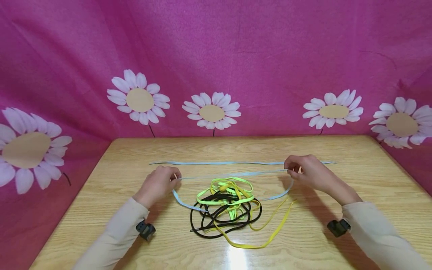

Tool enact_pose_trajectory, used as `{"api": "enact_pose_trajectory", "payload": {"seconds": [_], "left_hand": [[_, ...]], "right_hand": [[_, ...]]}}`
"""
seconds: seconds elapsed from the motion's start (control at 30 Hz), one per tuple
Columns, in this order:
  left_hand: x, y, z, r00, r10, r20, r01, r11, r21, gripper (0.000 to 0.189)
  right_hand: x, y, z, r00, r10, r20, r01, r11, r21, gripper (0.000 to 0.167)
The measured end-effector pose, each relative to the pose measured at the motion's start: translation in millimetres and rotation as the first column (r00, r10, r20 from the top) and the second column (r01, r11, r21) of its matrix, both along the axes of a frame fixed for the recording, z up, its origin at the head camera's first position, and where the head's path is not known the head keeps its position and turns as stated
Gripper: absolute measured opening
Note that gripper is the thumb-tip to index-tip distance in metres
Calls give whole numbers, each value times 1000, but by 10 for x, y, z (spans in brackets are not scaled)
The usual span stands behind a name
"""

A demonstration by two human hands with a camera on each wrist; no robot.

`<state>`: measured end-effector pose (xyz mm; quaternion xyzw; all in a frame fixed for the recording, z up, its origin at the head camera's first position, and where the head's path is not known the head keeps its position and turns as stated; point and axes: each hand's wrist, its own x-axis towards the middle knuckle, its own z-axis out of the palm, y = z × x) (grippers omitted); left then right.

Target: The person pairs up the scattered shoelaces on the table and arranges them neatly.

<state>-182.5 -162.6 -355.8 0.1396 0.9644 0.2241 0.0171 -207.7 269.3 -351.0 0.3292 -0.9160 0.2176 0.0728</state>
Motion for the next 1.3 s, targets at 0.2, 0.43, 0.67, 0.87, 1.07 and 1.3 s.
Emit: {"api": "enact_pose_trajectory", "payload": {"seconds": [0.2, 0.43, 0.67, 0.87, 1.07, 1.3], "left_hand": [[9, -94, 15, 999, -22, -37, 22, 1000, 0, 3], [27, -208, 49, 995, -38, -94, 39, 999, 1, 4], [37, -299, 78, 993, -36, -111, 37, 999, 11, 6], [45, -393, 83, 986, -33, -163, 34, 999, -1, 4], [37, -482, 72, 979, -45, -200, 42, 999, -22, 7], [18, -585, 66, 977, -69, -203, 63, 997, -37, 9]], "right_hand": [[-6, 112, -1, 999, -22, -42, 24, 999, 33, 18], [14, 306, -2, 995, -34, -98, 40, 998, 54, 15], [48, 519, 9, 981, -49, -186, 58, 997, 47, 18], [69, 740, 35, 962, -58, -267, 76, 995, 58, 22], [89, 984, 31, 957, -118, -266, 146, 985, 88, 31], [125, 1194, 16, 952, -138, -275, 171, 980, 100, 30]]}}
